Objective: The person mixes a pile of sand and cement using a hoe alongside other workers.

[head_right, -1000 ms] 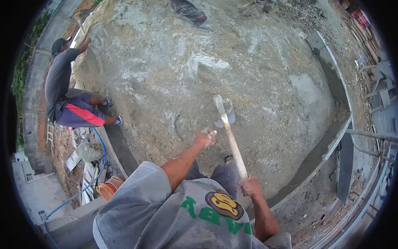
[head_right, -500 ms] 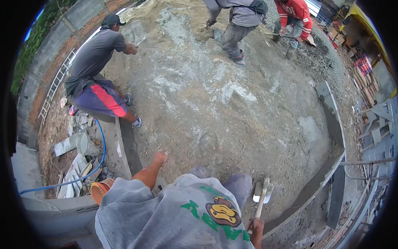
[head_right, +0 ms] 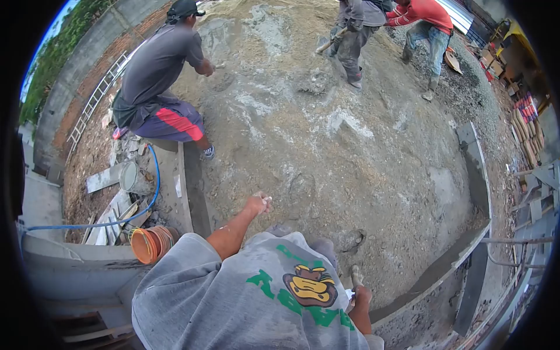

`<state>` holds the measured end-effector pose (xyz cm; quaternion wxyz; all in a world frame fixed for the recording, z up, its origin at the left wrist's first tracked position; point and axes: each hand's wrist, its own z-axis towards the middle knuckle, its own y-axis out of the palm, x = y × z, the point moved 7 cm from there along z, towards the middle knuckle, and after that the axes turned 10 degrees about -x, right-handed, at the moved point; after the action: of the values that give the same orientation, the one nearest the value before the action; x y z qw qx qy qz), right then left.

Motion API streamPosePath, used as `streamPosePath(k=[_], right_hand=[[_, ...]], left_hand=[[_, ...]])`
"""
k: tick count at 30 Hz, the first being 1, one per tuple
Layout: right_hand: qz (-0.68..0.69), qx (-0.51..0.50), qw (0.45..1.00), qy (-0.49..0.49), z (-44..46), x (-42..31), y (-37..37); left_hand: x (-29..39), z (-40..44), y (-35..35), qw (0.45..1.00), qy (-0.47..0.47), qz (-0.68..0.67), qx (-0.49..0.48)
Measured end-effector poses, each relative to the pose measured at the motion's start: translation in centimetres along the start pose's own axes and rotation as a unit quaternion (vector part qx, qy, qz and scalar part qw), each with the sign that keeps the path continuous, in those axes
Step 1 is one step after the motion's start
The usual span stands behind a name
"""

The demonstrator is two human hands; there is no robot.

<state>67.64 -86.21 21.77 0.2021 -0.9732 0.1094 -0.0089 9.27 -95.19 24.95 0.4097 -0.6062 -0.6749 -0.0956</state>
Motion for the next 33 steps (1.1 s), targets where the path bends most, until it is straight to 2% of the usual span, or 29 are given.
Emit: streamPosePath(k=[1, 2, 5, 9, 10, 11, 13, 16, 19, 23, 25, 26, 28, 31, 33], right_hand=[[-0.057, 0.013, 0.997, -0.041, -3.0, -2.9, -1.5], [-0.062, 0.016, 0.997, -0.037, -2.7, -3.1, -1.7], [-0.151, 0.04, 0.986, -0.056, 0.4, -1.9, -1.4], [-0.254, 0.034, 0.962, -0.096, 4.9, -1.7, -1.3], [-0.157, 0.031, 0.986, -0.05, 0.9, -3.3, -3.5], [-0.121, 0.024, 0.992, -0.039, 1.3, -3.8, -4.0], [-0.049, 0.004, 0.999, -0.012, 3.0, -3.0, -4.4], [-0.119, 0.008, 0.992, -0.05, 8.6, -2.0, -3.3], [-0.182, 0.009, 0.981, -0.072, 7.3, -2.9, -3.4], [-0.108, 0.006, 0.991, -0.072, 8.0, -2.8, -3.6], [-0.114, -0.027, 0.989, -0.088, 9.7, -2.3, -2.8], [-0.074, -0.028, 0.994, -0.072, 7.9, -2.6, -3.4], [0.005, -0.026, 0.999, -0.036, 2.7, -3.3, -5.1], [-0.196, 0.012, 0.971, -0.133, 7.9, -2.4, -3.9], [-0.179, -0.008, 0.976, -0.124, 4.4, -2.5, -4.8]], left_hand=[[-1.1, -1.1, 0.1, 1.0, -0.022, -0.007, 0.004], [-2.4, -2.1, 0.2, 0.999, -0.04, -0.014, 0.006], [-8.7, -3.6, 0.3, 0.99, -0.122, 0.027, 0.061], [-13.0, -9.2, 0.7, 0.978, -0.2, -0.022, 0.057], [-14.0, -9.9, 0.7, 0.978, -0.203, 0.025, 0.047], [-15.0, -10.5, 0.6, 0.974, -0.208, 0.075, 0.037], [-14.8, -11.4, 0.4, 0.97, -0.21, 0.12, 0.023], [-10.2, -12.8, 0.0, 0.975, -0.195, 0.103, 0.026], [-3.9, -12.7, 0.0, 0.982, -0.167, 0.07, 0.05], [1.7, -11.2, 2.0, 0.995, -0.064, 0.026, 0.078], [4.0, -11.8, 3.0, 0.995, -0.048, 0.02, 0.081], [4.8, -12.1, 3.4, 0.996, -0.038, 0.019, 0.081], [3.8, -11.6, 3.8, 0.995, -0.051, 0.053, 0.065], [-0.6, -10.1, 4.0, 0.99, -0.081, 0.107, 0.037], [-3.4, -10.7, 4.1, 0.988, -0.112, 0.104, 0.029]])
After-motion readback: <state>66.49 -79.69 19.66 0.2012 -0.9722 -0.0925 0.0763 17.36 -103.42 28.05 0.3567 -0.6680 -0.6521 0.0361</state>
